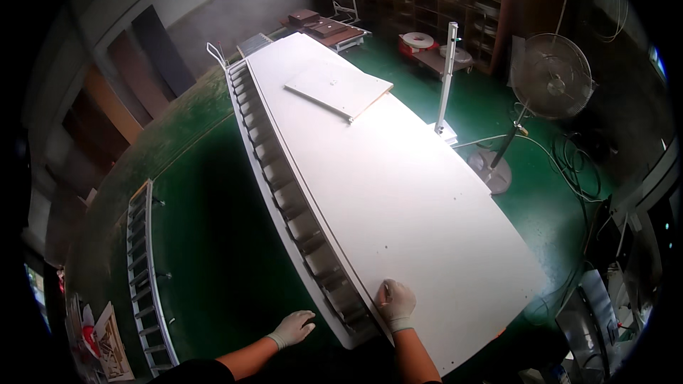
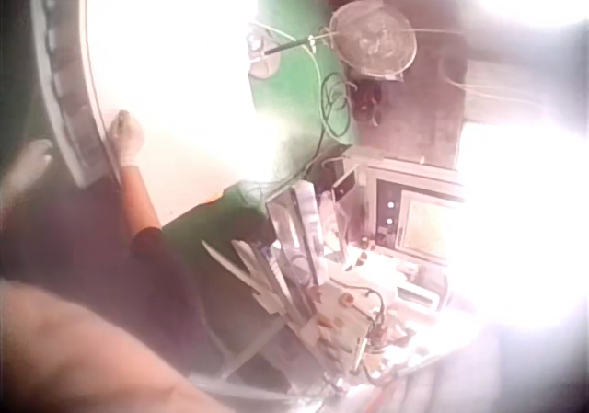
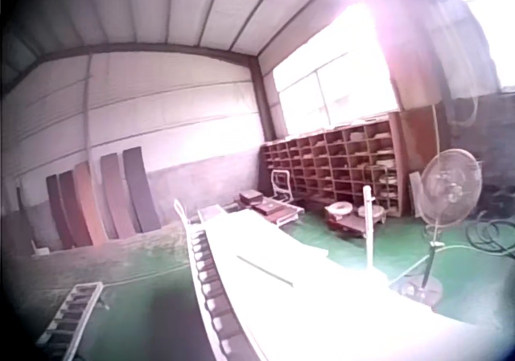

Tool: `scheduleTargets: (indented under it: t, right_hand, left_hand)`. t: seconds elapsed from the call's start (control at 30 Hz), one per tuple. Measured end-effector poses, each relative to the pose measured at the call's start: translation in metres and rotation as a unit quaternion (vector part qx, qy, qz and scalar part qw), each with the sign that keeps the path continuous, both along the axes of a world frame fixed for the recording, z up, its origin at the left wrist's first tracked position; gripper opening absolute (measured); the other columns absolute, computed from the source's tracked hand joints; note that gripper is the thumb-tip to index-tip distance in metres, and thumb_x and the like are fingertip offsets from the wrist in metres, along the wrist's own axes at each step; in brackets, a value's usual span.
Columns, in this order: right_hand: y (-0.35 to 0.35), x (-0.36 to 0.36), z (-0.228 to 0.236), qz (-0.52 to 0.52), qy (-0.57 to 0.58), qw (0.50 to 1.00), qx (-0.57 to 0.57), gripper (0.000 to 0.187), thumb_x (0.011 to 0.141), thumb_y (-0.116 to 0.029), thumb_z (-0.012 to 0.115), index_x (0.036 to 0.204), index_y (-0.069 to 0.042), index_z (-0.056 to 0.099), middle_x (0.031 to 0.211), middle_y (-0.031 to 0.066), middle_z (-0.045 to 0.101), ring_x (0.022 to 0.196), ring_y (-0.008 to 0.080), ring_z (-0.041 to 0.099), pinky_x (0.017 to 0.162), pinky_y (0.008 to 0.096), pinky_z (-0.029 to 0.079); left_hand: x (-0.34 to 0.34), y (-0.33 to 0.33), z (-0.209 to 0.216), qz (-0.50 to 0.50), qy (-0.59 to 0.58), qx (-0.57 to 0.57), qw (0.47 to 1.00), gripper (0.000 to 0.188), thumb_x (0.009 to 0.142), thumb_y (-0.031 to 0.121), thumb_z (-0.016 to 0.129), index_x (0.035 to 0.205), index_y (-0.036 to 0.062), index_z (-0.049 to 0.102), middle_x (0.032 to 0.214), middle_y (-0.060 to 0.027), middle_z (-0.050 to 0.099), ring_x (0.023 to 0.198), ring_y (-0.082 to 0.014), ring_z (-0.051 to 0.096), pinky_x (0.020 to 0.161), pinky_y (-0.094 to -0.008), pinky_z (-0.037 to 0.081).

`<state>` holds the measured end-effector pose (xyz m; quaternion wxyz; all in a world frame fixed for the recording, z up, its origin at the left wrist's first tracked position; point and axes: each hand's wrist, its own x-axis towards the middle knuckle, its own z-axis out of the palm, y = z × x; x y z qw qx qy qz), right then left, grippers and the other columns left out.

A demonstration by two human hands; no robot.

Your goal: The person, wearing gloves, picks up white rectangular panels from a stack and feeds them one at a time into an automated edge-banding or processing machine. The person aligns each panel with the machine's conveyor, presses a button on a control unit, and ensures the panel is correctly pulled into the machine.

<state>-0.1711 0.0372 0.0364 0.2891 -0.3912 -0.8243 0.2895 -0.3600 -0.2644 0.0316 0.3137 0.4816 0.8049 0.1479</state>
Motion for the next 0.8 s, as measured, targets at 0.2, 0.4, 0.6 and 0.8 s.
scheduleTargets:
  t: [0.2, 0.4, 0.6, 0.8]
  right_hand:
    - [0.036, -0.068, 0.001, -0.056, 0.011, 0.998, -0.036, 0.017, 0.085, -0.013, 0.074, 0.102, -0.012, 0.073, 0.084, 0.0071, 0.07, 0.072, 0.0285, 0.068, 0.066, 0.0392, 0.054]
    - [0.095, -0.131, -0.008, -0.127, 0.036, 0.986, -0.102, 0.02, 0.093, -0.019, 0.073, 0.104, -0.002, 0.074, 0.086, 0.009, 0.072, 0.074, 0.0169, 0.069, 0.074, 0.0307, 0.056]
    - [0.219, -0.249, -0.004, -0.204, 0.085, 0.946, -0.236, 0.031, 0.098, -0.02, 0.068, 0.121, 0.002, 0.068, 0.086, 0.001, 0.062, 0.08, 0.0106, 0.057, 0.074, 0.0254, 0.048]
    - [0.398, -0.445, -0.01, -0.139, 0.093, 0.977, -0.133, 0.056, 0.099, -0.03, 0.067, 0.145, 0.001, 0.056, 0.124, 0.0118, 0.067, 0.107, 0.0193, 0.062, 0.099, 0.0326, 0.049]
  left_hand:
    - [-0.211, 0.183, 0.023, 0.029, 0.175, 0.046, 0.983, 0.058, 0.098, 0.038, 0.059, 0.146, 0.0051, 0.053, 0.154, -0.0212, 0.048, 0.146, -0.0395, 0.041, 0.123, -0.0478, 0.031]
    - [-0.436, 0.385, 0.01, -0.081, 0.286, -0.033, 0.954, 0.082, 0.101, 0.061, 0.046, 0.164, 0.0125, 0.028, 0.172, -0.0136, 0.023, 0.159, -0.0353, 0.016, 0.13, -0.0479, 0.008]
    - [-0.58, 0.483, -0.015, 0.054, 0.327, -0.006, 0.944, 0.082, 0.101, 0.063, 0.045, 0.165, 0.0143, 0.029, 0.172, -0.0105, 0.026, 0.159, -0.0325, 0.021, 0.129, -0.0485, 0.015]
    - [-0.628, 0.519, -0.011, 0.079, 0.321, 0.038, 0.943, 0.082, 0.1, 0.059, 0.05, 0.162, 0.0097, 0.031, 0.169, -0.0149, 0.031, 0.157, -0.0328, 0.025, 0.129, -0.0475, 0.018]
